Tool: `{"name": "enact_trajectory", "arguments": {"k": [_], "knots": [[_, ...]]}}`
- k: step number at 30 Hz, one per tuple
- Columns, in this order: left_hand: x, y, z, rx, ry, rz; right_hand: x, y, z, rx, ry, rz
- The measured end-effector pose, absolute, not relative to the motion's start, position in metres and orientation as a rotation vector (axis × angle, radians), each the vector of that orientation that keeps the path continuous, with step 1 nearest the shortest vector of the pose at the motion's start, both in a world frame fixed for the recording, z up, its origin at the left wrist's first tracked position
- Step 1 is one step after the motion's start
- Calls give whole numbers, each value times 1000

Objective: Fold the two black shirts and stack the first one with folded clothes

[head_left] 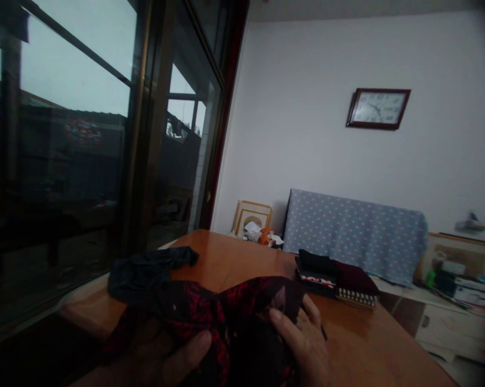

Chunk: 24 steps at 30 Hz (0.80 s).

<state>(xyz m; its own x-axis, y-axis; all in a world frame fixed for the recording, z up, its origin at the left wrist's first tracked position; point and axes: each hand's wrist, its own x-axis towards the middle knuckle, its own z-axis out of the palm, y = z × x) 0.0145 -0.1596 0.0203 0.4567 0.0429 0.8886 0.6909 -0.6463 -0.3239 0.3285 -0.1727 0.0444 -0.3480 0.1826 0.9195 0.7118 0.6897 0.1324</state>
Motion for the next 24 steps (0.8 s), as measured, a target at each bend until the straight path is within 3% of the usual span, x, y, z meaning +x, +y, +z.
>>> {"name": "enact_trajectory", "arguments": {"k": [4, 8, 10, 13, 19, 24], "knots": [[25, -61, 65, -1953, -741, -1101, 338, -83, 57, -765, -1800, -567], [48, 51, 146, -2030, -1208, -1007, 362, 23, 108, -1137, -1682, -358], [54, 88, 158, -2032, -1387, -1117, 381, 57, 115, -1337, -1622, -239], [48, 108, 124, -2043, -1569, -1176, 409, 69, 84, -1486, -1543, -169], [15, 71, -11, -2230, -1850, -878, 429, 19, -43, -1607, -1647, 133], [-1, 34, -56, -2294, -2005, -819, 415, -21, -81, -1659, -1664, 374]]}}
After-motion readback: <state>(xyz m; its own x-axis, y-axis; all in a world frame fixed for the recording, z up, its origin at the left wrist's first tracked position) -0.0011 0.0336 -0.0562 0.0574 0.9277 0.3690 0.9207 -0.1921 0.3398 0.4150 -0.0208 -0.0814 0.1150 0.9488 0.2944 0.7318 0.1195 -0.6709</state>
